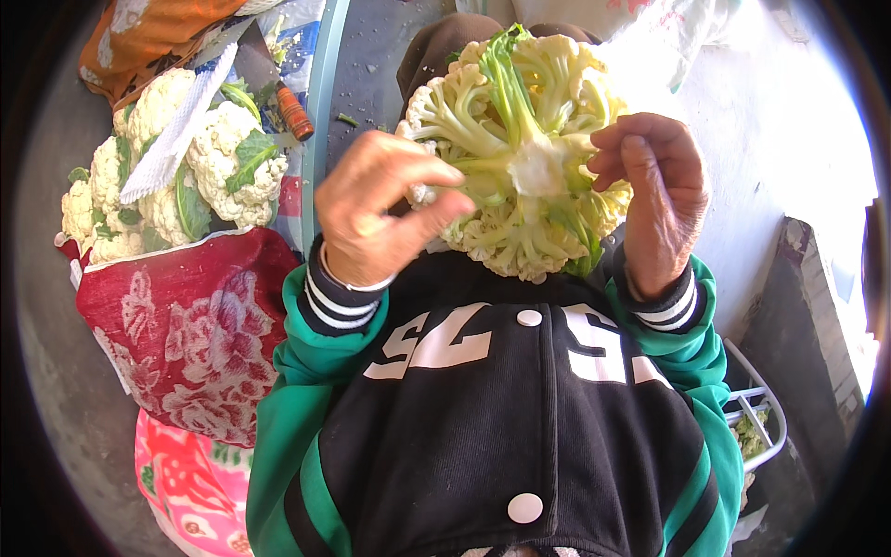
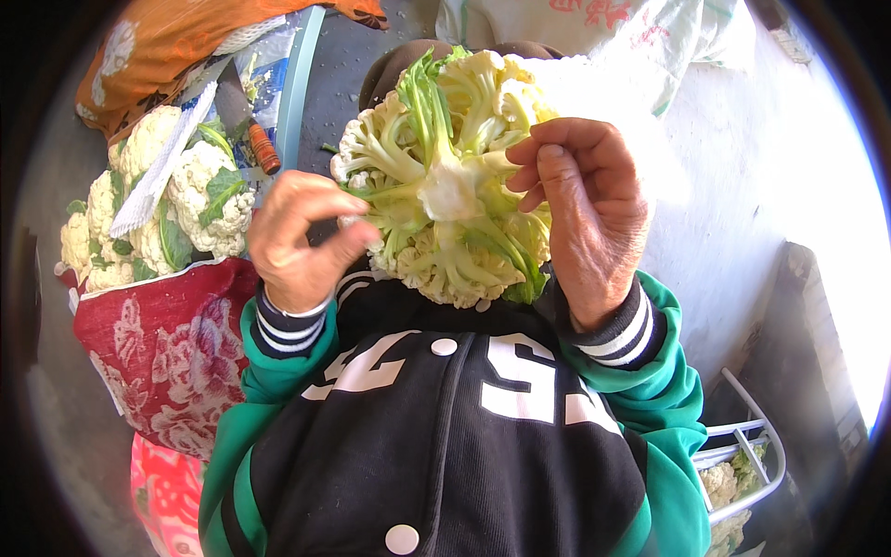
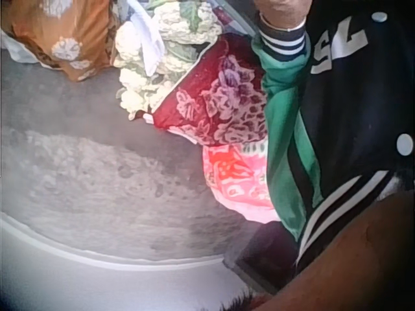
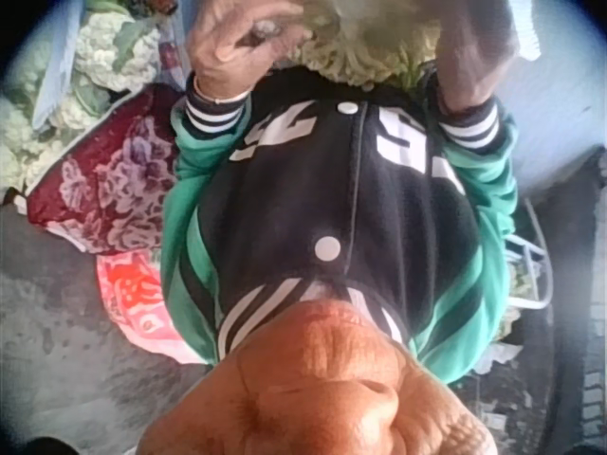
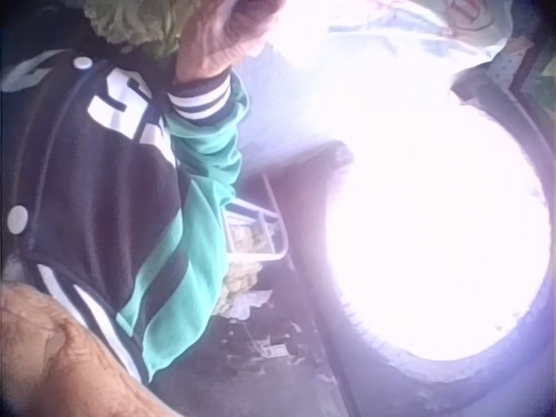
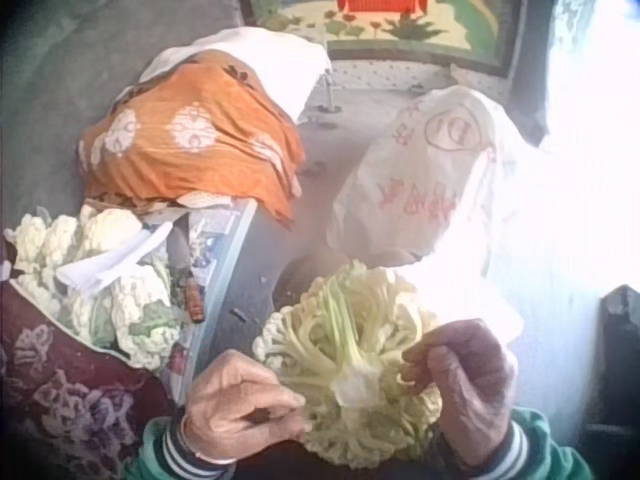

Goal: The person holds a head of cauliflower and uses a large knife to trim the stem and outer leaves. They then use their hands to pull away additional leaves and florets, continuing to clean the cauliflower head.

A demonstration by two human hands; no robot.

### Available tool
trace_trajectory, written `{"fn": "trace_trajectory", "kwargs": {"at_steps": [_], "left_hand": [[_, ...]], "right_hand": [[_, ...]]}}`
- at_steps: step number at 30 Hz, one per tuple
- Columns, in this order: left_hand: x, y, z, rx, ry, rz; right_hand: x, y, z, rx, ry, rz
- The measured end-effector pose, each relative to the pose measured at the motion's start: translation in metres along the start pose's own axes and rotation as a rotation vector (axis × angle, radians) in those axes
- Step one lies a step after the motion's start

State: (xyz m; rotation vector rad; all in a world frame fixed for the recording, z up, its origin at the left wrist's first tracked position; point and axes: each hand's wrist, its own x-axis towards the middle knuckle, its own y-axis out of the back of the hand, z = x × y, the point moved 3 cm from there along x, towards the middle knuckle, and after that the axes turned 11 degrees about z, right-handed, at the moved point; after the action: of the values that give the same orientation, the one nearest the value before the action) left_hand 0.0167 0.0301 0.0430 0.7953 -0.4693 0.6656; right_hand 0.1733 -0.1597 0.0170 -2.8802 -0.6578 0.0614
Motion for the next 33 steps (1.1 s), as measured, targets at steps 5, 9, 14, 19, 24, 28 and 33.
{"fn": "trace_trajectory", "kwargs": {"at_steps": [5, 9, 14, 19, 24, 28, 33], "left_hand": [[-0.012, -0.019, 0.011, 0.153, -0.051, -0.084], [-0.021, -0.027, 0.011, 0.221, -0.080, -0.037], [-0.024, -0.031, 0.014, 0.299, -0.129, 0.014], [-0.027, -0.032, 0.018, 0.363, -0.107, 0.069], [-0.026, -0.035, 0.017, 0.309, -0.048, 0.093], [-0.024, -0.039, 0.015, 0.278, -0.055, 0.109], [-0.028, -0.046, 0.005, 0.221, 0.034, 0.183]], "right_hand": [[-0.006, -0.004, 0.001, -0.054, 0.013, 0.046], [-0.007, -0.004, 0.000, -0.116, 0.031, 0.037], [-0.009, -0.006, -0.004, -0.268, 0.119, 0.080], [-0.006, -0.006, 0.000, -0.459, 0.380, 0.092], [-0.004, -0.009, -0.001, -0.578, 0.463, 0.048], [-0.001, -0.016, -0.008, -0.788, 0.717, -0.015], [-0.001, -0.021, -0.002, -0.816, 0.778, -0.137]]}}
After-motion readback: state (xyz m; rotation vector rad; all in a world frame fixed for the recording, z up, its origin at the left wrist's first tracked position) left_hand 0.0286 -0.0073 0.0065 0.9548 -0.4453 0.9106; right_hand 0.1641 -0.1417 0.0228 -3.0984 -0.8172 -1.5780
